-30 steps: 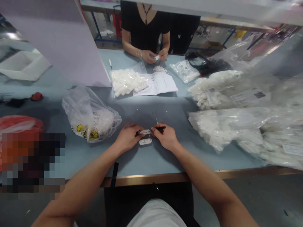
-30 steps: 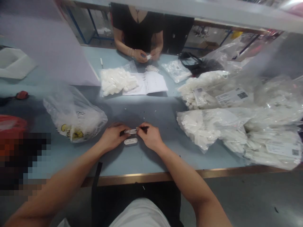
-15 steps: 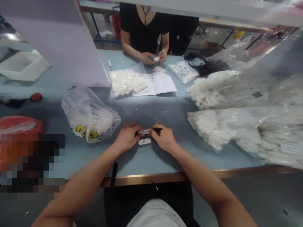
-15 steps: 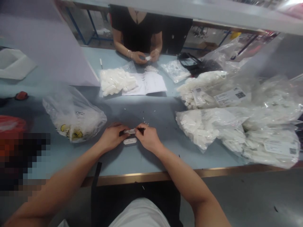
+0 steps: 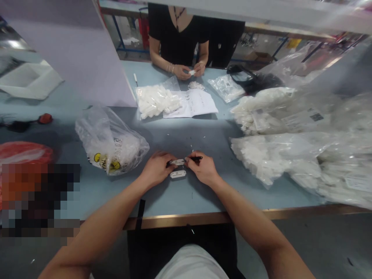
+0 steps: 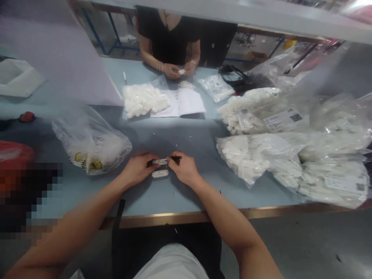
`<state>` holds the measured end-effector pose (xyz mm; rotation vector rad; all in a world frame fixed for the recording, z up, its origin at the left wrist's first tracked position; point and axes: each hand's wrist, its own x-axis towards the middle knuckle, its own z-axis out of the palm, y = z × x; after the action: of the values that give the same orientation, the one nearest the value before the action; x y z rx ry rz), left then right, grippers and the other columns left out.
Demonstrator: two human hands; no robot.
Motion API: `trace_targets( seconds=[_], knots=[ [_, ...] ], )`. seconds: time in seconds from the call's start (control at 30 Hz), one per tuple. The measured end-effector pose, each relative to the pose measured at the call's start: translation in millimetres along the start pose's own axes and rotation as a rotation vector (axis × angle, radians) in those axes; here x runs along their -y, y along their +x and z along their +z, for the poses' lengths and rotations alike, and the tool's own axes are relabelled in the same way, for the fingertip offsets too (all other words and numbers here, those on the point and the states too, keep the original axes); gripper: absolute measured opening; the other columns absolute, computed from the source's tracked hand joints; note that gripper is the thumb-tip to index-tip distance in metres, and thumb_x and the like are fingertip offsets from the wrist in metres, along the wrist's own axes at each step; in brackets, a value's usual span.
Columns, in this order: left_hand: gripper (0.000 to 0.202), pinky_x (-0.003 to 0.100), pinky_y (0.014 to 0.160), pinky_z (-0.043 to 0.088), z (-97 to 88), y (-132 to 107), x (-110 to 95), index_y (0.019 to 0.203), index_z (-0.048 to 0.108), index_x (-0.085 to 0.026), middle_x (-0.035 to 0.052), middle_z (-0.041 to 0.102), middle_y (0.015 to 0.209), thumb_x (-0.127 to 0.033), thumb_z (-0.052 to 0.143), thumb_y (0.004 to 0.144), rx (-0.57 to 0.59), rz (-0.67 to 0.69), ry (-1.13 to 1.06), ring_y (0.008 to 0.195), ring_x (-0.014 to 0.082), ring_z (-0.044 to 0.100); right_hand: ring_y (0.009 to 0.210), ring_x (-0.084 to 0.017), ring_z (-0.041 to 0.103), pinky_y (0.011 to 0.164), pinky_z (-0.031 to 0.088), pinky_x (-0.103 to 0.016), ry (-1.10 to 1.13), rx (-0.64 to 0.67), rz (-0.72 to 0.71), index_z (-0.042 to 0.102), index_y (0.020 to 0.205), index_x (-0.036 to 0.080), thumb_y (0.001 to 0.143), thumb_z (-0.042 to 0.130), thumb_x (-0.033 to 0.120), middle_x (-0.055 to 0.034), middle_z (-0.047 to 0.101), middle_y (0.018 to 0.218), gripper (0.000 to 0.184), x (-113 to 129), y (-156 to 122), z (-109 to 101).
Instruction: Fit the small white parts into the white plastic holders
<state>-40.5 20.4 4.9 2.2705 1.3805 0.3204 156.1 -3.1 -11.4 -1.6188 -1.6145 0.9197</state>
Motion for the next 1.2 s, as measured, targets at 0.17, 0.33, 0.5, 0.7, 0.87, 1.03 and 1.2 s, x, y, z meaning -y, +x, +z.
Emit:
trace_targets(
  seconds=[0.17, 0.33, 0.5, 0.7, 0.87, 1.03, 1.2],
  knots=[
    [0.017, 0.033, 0.085, 0.041, 1.1, 0, 2, 0.096, 0.069, -0.024, 0.003, 0.067, 0.093, -0.028, 0.059, 0.083, -0.008, -0.003, -0.004, 0.096, 0.0227, 0.057, 0.063, -0.014, 0.062, 0.059, 0.045, -0.023, 0.095, -0.002, 0.01, 0.066, 0.078, 0.021, 0.081, 0.058, 0.042, 0.0002, 0.068, 0.068, 0.023, -3, 0, 1],
    [0.017, 0.033, 0.085, 0.041, -0.1, 0, -1, 0.095, 0.069, -0.024, 0.0027, 0.067, 0.094, -0.026, 0.06, 0.082, -0.007, -0.001, -0.014, 0.095, 0.0221, 0.057, 0.062, -0.014, 0.062, 0.059, 0.046, -0.023, 0.097, 0.004, 0.008, 0.066, 0.078, 0.021, 0.08, 0.059, 0.041, -0.0003, 0.068, 0.069, 0.021, -2, 0, 2],
    [0.017, 0.033, 0.085, 0.041, 0.4, -1, -1, 0.096, 0.069, -0.024, 0.0029, 0.067, 0.094, -0.028, 0.059, 0.083, -0.002, -0.002, 0.0, 0.095, 0.0228, 0.057, 0.061, -0.013, 0.062, 0.058, 0.044, -0.023, 0.059, 0.019, 0.003, 0.068, 0.079, 0.02, 0.08, 0.058, 0.039, 0.0001, 0.068, 0.068, 0.021, 2, 1, 0],
    [0.016, 0.033, 0.087, 0.041, 1.1, 0, 1, 0.094, 0.069, -0.024, 0.0029, 0.068, 0.093, -0.029, 0.058, 0.083, 0.0, 0.004, 0.016, 0.095, 0.0221, 0.057, 0.058, -0.011, 0.058, 0.057, 0.041, -0.021, -0.006, 0.032, -0.022, 0.068, 0.078, 0.021, 0.081, 0.056, 0.037, 0.0015, 0.066, 0.065, 0.021, 6, 1, 0],
    [0.016, 0.033, 0.085, 0.041, 0.2, 0, 0, 0.095, 0.068, -0.023, 0.0035, 0.067, 0.092, -0.028, 0.059, 0.083, -0.003, 0.005, 0.023, 0.093, 0.0222, 0.057, 0.057, -0.011, 0.057, 0.058, 0.041, -0.022, -0.043, 0.023, -0.028, 0.068, 0.078, 0.021, 0.08, 0.056, 0.035, 0.0009, 0.067, 0.066, 0.019, 9, 2, 1],
    [0.015, 0.032, 0.084, 0.041, -0.3, -1, 0, 0.093, 0.068, -0.023, 0.0035, 0.067, 0.091, -0.027, 0.057, 0.083, -0.01, 0.009, 0.017, 0.092, 0.0221, 0.058, 0.057, -0.011, 0.057, 0.057, 0.041, -0.021, -0.034, 0.021, -0.023, 0.068, 0.078, 0.021, 0.08, 0.057, 0.035, 0.0018, 0.066, 0.065, 0.018, 10, 1, 0],
    [0.016, 0.032, 0.084, 0.041, -0.2, -1, 0, 0.095, 0.069, -0.024, 0.0032, 0.068, 0.092, -0.027, 0.059, 0.083, -0.007, 0.007, 0.001, 0.093, 0.0222, 0.058, 0.062, -0.012, 0.062, 0.059, 0.045, -0.022, 0.094, -0.002, 0.013, 0.067, 0.077, 0.02, 0.08, 0.058, 0.038, 0.0005, 0.068, 0.068, 0.02, 6, 0, 2]
  ],
)
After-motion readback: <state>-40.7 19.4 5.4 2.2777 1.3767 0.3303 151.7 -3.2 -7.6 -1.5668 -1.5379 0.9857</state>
